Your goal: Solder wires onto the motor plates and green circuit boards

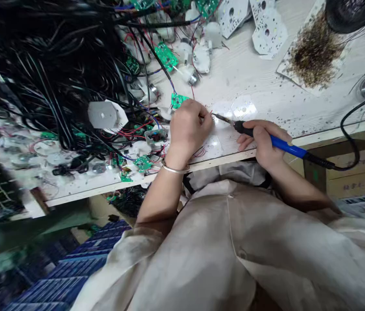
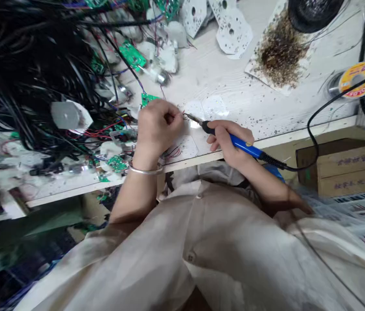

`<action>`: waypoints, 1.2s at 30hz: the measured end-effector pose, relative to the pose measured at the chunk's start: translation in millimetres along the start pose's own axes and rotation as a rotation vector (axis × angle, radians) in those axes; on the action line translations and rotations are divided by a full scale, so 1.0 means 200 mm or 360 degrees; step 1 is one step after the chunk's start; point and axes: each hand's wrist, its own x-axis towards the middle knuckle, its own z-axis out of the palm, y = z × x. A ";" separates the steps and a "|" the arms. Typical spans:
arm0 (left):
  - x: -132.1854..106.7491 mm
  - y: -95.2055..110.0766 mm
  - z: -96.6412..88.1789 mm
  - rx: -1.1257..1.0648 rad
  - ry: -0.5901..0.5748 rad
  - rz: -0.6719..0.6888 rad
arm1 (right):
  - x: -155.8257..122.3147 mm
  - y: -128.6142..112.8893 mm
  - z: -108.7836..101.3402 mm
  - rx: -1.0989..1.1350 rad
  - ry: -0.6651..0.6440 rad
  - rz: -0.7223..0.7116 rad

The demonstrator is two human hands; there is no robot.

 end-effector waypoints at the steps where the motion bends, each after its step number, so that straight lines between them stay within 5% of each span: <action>1: 0.00 -0.01 0.01 -0.0011 0.0011 0.0006 | 0.00 0.00 0.00 -0.0013 0.0008 0.0011; 9: 0.00 -0.01 0.01 0.0003 0.0020 0.0006 | -0.01 0.01 -0.01 -0.0035 -0.0056 0.0008; 14: 0.00 -0.02 0.01 -0.0015 0.0008 0.0009 | -0.03 0.02 -0.02 0.0024 0.0022 -0.0229; 20: -0.01 -0.06 0.04 -0.0052 0.0118 0.0121 | 0.03 0.05 -0.01 -0.0794 -0.0544 -0.0738; 24: -0.01 -0.06 0.05 -0.0112 0.0163 0.0151 | 0.06 0.08 0.01 -0.1125 -0.0581 -0.0900; 31: -0.03 -0.05 -0.01 -0.0289 0.0102 0.0269 | 0.06 0.08 0.01 -0.1143 -0.0642 -0.0838; 36: -0.01 -0.06 -0.02 -0.0202 0.0051 0.0308 | 0.03 0.03 -0.02 -0.0731 -0.0518 -0.0674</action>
